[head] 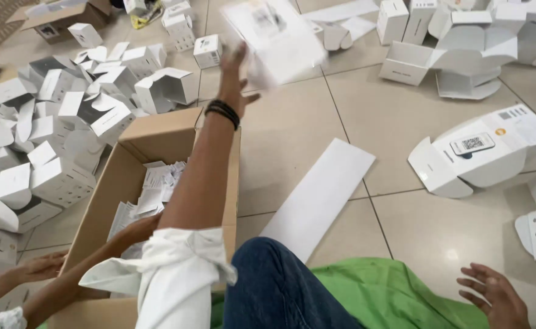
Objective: The person packs instruction manuals and product components into small cardboard boxes.
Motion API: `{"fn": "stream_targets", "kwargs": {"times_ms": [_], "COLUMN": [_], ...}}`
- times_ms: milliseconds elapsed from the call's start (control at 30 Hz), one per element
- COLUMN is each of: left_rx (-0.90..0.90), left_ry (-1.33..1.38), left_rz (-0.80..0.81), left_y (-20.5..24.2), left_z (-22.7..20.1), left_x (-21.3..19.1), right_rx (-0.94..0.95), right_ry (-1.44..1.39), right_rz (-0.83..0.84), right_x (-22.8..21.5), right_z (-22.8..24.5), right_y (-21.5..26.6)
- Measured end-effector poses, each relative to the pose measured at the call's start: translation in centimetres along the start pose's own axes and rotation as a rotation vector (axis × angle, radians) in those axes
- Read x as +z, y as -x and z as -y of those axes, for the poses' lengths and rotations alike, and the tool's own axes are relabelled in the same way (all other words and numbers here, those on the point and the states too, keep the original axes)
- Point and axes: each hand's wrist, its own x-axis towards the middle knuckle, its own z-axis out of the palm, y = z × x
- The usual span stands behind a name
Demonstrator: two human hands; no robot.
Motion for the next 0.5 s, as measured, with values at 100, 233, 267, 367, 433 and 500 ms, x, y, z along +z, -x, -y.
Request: {"fn": "stream_targets", "kwargs": {"times_ms": [100, 233, 267, 367, 433, 500], "left_rx": [0.037, 0.093, 0.035, -0.078, -0.134, -0.155], "left_ry": [-0.011, -0.071, -0.093, -0.127, -0.146, -0.224], "left_rz": [-0.139, -0.156, -0.098, 0.025, 0.093, 0.210], "left_y": [-4.9, -5.0, -3.7, 0.3, 2.8, 4.7], "left_z": [-0.9, 4.8, 6.9, 12.2, 15.0, 17.0], "left_x": [-2.8, 0.1, 1.2, 4.7, 6.6, 8.6], "right_rx": [0.081, 0.380, 0.387, 0.412, 0.434, 0.378], "right_ry": [0.042, 0.023, -0.020, -0.077, -0.099, -0.051], "right_rz": [0.039, 0.166, 0.185, 0.225, 0.245, 0.148], "right_x": [-1.4, -5.9, -6.6, -7.6, -6.6, -4.6], "right_z": [-4.6, -13.7, -14.6, -15.1, -12.7, -8.2], "right_y": [-4.6, -13.4, -14.2, -14.5, -12.3, -8.7]}}
